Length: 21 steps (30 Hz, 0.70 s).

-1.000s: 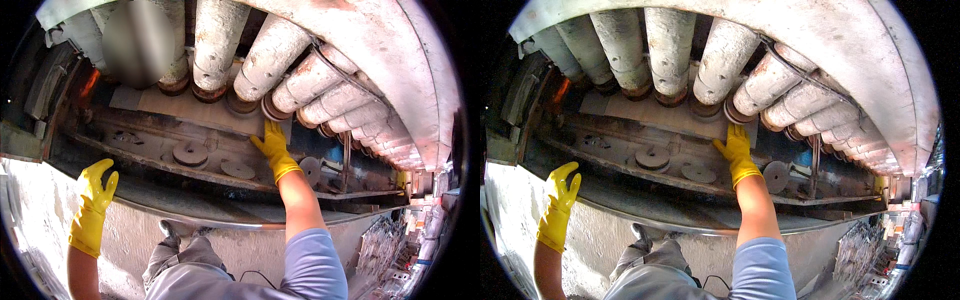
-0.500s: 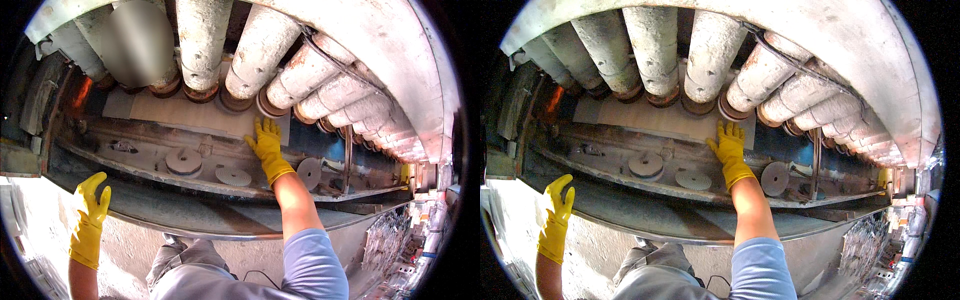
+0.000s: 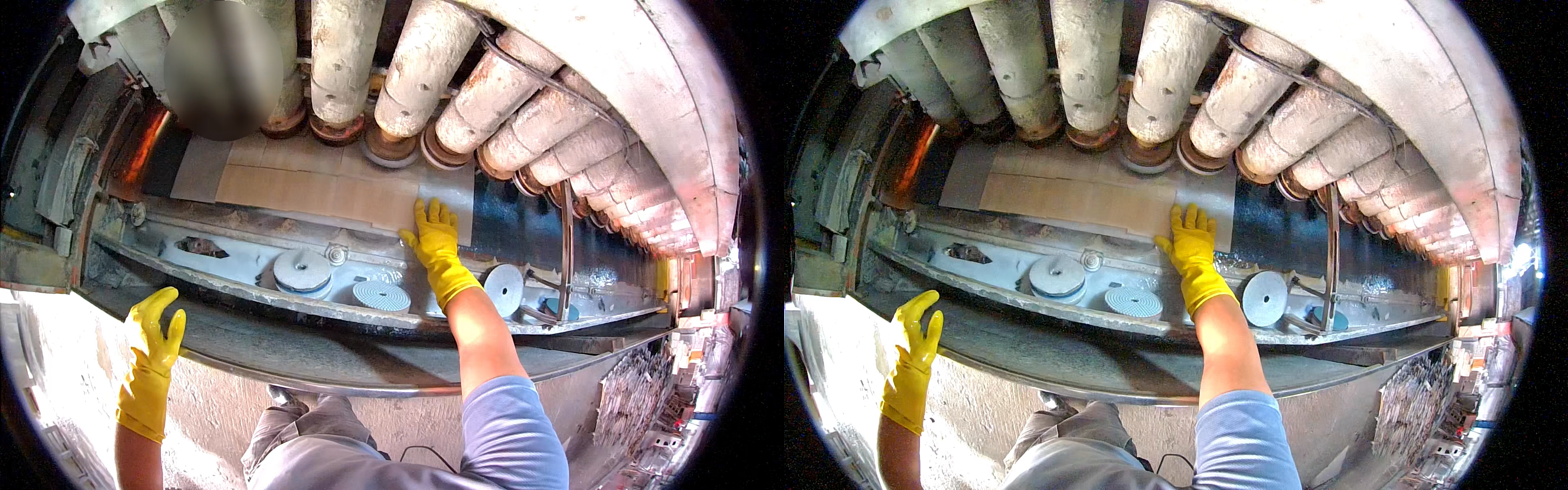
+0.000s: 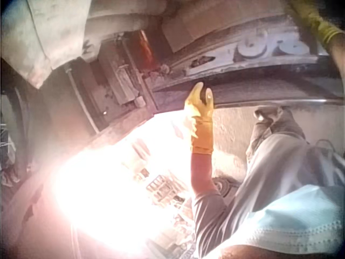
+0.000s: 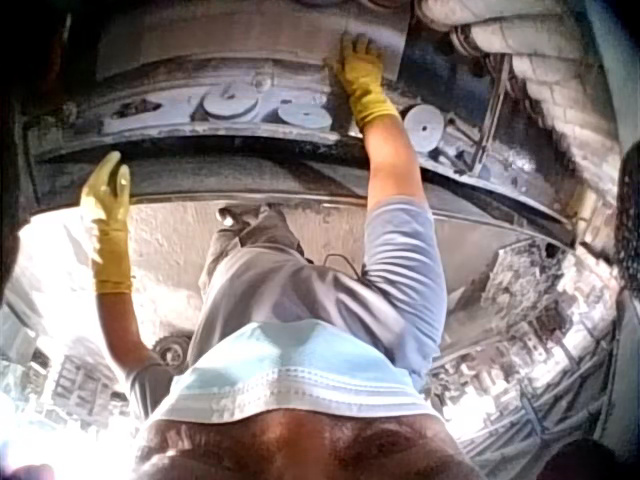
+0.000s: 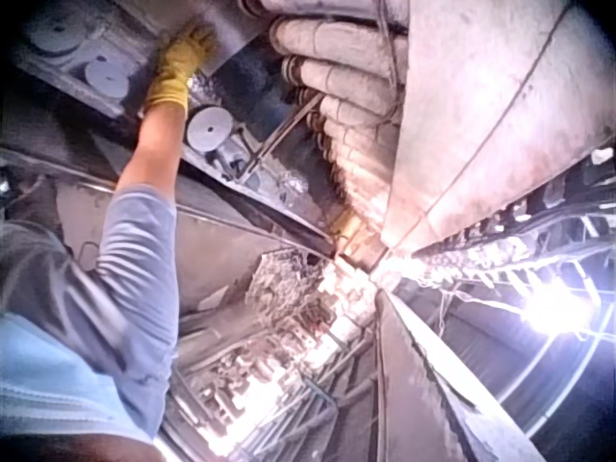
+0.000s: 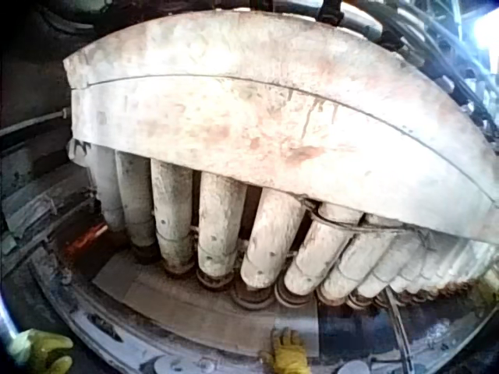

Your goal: The person places small rectangular tiles onto a conveyor belt and operates a control panel to run the machine. They then retrieve larger rectangular tiles from a nearby stack and place them onto the conveyor belt, repeating the process of operating the machine and handling the tiles.

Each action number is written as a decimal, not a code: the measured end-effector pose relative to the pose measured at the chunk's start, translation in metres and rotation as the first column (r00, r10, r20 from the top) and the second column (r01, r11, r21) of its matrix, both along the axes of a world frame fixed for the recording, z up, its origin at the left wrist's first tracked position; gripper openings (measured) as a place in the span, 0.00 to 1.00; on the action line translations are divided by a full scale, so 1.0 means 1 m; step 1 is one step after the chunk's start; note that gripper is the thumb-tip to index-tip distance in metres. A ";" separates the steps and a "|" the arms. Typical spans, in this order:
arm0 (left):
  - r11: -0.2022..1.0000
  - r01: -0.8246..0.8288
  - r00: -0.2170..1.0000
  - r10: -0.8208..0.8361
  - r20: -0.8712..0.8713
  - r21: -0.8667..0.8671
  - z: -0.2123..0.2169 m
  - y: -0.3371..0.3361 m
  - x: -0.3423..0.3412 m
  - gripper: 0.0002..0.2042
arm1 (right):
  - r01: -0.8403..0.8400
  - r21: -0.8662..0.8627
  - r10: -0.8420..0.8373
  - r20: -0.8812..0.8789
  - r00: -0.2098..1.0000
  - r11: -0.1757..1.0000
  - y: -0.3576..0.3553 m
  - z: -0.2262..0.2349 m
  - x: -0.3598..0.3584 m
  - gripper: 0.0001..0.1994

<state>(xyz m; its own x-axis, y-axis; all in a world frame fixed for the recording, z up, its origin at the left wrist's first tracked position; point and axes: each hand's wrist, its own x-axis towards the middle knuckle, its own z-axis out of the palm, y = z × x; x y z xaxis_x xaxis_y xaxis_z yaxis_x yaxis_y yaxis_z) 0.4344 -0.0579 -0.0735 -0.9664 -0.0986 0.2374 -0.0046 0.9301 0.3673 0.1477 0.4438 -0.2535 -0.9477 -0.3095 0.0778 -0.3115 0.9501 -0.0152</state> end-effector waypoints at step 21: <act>0.999 -0.021 0.999 0.022 -0.039 0.027 -0.015 0.013 0.046 0.18 | 0.092 0.026 -0.093 0.061 0.994 0.995 -0.006 -0.007 0.035 0.41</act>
<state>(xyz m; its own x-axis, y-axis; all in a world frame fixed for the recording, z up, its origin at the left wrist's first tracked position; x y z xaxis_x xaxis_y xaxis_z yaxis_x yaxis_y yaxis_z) 0.4804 -0.0453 -0.0885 -0.9538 -0.1262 0.2726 -0.0095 0.9197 0.3926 0.1829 0.4376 -0.2602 -0.9751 -0.2214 0.0118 -0.2215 0.9751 -0.0096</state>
